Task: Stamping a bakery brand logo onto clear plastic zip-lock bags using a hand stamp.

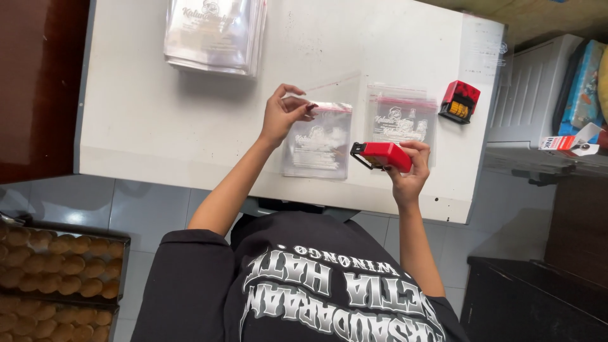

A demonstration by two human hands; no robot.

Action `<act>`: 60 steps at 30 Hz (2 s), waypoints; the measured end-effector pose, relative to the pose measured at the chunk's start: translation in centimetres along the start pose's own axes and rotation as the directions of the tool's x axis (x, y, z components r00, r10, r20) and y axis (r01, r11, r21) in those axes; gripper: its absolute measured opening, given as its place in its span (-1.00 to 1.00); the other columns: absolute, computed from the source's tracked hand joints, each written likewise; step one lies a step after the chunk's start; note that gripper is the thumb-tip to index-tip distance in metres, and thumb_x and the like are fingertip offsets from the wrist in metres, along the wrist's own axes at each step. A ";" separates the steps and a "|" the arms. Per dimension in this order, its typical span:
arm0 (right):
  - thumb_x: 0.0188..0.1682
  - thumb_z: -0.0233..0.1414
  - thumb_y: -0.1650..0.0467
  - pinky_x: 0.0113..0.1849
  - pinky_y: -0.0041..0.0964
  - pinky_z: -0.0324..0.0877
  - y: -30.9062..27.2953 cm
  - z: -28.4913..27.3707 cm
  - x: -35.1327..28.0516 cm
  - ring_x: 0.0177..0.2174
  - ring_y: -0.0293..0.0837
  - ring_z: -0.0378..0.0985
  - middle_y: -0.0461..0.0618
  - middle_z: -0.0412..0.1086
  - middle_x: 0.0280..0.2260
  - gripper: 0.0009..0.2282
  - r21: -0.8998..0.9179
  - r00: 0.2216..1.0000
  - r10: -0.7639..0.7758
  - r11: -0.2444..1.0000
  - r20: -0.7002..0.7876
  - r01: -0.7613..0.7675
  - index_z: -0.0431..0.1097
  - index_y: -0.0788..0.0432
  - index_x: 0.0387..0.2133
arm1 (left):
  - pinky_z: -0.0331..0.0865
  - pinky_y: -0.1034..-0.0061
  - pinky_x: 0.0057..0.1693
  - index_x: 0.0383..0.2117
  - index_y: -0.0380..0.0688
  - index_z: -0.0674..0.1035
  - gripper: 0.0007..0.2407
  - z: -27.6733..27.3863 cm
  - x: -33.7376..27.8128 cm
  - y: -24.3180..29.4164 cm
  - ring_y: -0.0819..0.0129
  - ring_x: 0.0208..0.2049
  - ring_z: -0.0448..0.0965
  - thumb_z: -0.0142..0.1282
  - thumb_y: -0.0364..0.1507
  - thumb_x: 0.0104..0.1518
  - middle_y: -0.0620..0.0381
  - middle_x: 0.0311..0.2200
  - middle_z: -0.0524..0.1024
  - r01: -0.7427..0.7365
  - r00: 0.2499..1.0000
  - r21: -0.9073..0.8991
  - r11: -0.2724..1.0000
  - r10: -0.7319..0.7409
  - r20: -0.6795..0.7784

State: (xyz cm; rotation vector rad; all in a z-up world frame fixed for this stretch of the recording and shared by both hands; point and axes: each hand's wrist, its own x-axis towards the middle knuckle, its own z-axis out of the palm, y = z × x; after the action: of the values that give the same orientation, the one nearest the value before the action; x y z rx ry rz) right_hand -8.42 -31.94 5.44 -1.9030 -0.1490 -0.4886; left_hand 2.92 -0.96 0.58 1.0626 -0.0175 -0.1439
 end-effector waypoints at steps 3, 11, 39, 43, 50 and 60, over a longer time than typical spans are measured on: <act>-0.18 0.35 0.07 0.07 -0.21 0.20 -0.9 -0.6 -0.7 -0.02 -0.10 0.33 0.05 0.28 -0.09 -0.53 0.044 0.999 0.024 0.999 -0.040 -0.022 0.46 0.21 -0.30 | 0.72 0.37 -0.34 -0.07 -0.30 0.43 -0.64 1.0 1.2 1.8 0.09 -0.44 0.74 0.38 -0.59 0.08 -0.12 -0.36 0.64 -0.005 1.000 -0.112 0.994 0.007 0.011; -0.13 0.18 -0.04 0.20 -0.01 0.22 -4.3 -1.6 -2.1 0.11 -0.03 0.27 -0.05 0.28 0.03 -0.58 0.258 0.980 0.113 0.954 0.165 -0.153 0.42 0.00 -0.31 | 0.59 0.46 -0.16 0.12 -0.19 0.43 -0.50 5.2 1.2 9.2 0.32 -0.36 0.63 0.40 -0.49 0.03 0.02 -0.30 0.63 0.158 0.970 -0.349 0.924 -0.079 0.229; -0.05 0.22 0.01 0.16 0.29 0.31 -1.1 -4.3 -1.2 0.22 0.36 0.27 0.43 0.14 0.28 -0.56 0.872 0.893 0.077 0.191 0.444 -0.450 0.42 0.06 -0.14 | 0.80 0.28 -0.16 0.16 -0.20 0.35 -0.58 12.8 1.1 10.5 0.12 -0.33 0.75 0.21 -0.55 0.18 -0.01 -0.35 0.53 -0.025 0.946 0.021 0.999 0.017 0.323; -0.05 0.18 0.00 0.21 0.53 0.08 -0.7 -5.5 -1.0 0.29 0.48 0.05 0.45 0.01 0.34 -0.56 0.898 0.900 -0.014 0.083 0.435 -0.433 0.43 0.06 -0.16 | 0.80 0.30 -0.17 0.16 -0.18 0.35 -0.58 13.6 2.2 8.6 0.14 -0.34 0.75 0.21 -0.53 0.19 -0.01 -0.33 0.53 -0.007 0.945 0.049 0.999 -0.009 0.326; -0.01 0.08 -0.03 0.18 0.43 0.20 1.5 -10.0 -1.0 0.27 0.42 0.17 0.30 0.10 0.34 -0.54 0.866 0.870 0.343 0.230 0.355 -0.444 0.47 -0.04 0.00 | 0.75 0.39 -0.22 0.07 -0.21 0.43 -0.69 15.8 5.6 -6.4 0.19 -0.38 0.71 0.12 -0.62 0.20 -0.10 -0.33 0.57 -0.086 0.981 0.195 0.977 0.048 0.189; -0.06 0.18 0.06 0.00 0.38 0.44 6.8 -14.2 -0.3 -0.01 0.17 0.57 0.13 0.49 -0.04 -0.59 0.747 0.604 0.770 0.276 0.204 -0.605 0.47 0.05 -0.11 | 0.19 0.35 -0.10 -0.24 0.30 0.46 -0.70 17.5 6.9 -16.9 0.41 -0.30 0.49 0.36 -0.23 -0.06 0.48 -0.46 0.57 -0.363 0.888 0.925 0.111 0.342 0.308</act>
State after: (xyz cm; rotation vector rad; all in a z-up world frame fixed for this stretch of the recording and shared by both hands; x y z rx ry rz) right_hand -10.18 -47.49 3.76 -0.8670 0.5601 0.0468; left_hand 6.47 -25.10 -5.98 2.3686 -0.4580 0.3983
